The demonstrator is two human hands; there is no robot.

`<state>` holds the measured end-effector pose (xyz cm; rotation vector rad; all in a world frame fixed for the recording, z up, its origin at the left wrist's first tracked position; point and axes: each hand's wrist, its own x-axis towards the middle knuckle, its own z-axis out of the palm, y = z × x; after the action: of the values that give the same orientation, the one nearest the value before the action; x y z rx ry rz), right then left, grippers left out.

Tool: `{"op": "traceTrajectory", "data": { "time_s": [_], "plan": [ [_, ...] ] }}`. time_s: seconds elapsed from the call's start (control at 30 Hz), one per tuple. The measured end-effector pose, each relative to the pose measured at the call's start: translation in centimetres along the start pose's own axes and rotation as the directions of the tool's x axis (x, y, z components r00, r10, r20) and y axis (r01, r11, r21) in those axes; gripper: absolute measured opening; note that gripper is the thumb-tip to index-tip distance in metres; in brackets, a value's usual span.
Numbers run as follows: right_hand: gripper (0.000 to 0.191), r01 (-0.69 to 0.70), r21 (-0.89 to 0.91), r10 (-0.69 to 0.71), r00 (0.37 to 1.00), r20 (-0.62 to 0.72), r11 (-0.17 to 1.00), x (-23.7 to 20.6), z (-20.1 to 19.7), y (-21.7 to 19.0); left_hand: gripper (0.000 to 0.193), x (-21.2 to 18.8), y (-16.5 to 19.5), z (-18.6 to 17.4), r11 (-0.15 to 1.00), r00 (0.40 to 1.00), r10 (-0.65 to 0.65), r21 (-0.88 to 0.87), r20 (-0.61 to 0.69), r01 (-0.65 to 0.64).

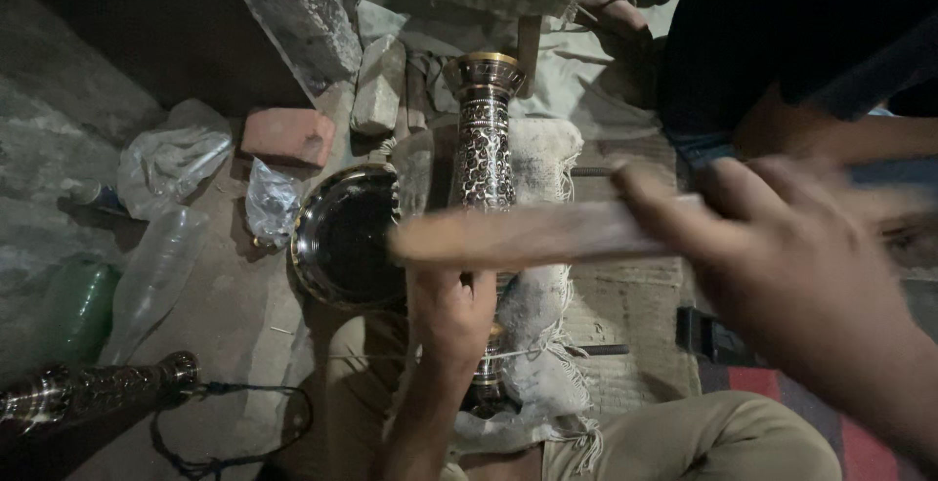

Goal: The person sits on the floor and uses a hammer and chisel to emboss a decorative pattern onto a metal vase. They repeatedly strike the chisel against the vase surface to create intricate designs.

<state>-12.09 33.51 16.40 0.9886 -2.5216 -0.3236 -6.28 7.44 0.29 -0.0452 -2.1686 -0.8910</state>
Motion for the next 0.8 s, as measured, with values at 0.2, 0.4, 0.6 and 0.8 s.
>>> {"op": "traceTrajectory", "data": {
  "time_s": [0.2,0.4,0.6,0.8],
  "plan": [
    [0.082,-0.042,-0.002,0.042,0.991,0.126,0.999,0.0,0.0,0.3,0.037,0.1,0.1,0.0,0.999,1.000,-0.004,0.037,-0.014,0.005],
    [0.078,-0.094,0.042,0.085,0.981,0.176,0.995,0.1,0.0,0.3,0.038,1.5,1.4,-1.1,1.000,1.000,-0.021,-0.010,0.021,0.021],
    [0.074,-0.054,-0.098,0.069,0.984,0.162,0.994,0.3,0.1,0.1,0.029,2.1,1.6,-1.7,0.999,0.998,0.027,-0.026,0.059,-0.026],
    [0.069,-0.043,-0.173,0.081,0.972,0.221,0.984,-0.2,0.1,0.6,0.022,1.2,0.3,-0.3,0.993,0.998,-0.020,-0.115,0.056,0.027]
  ]
}}
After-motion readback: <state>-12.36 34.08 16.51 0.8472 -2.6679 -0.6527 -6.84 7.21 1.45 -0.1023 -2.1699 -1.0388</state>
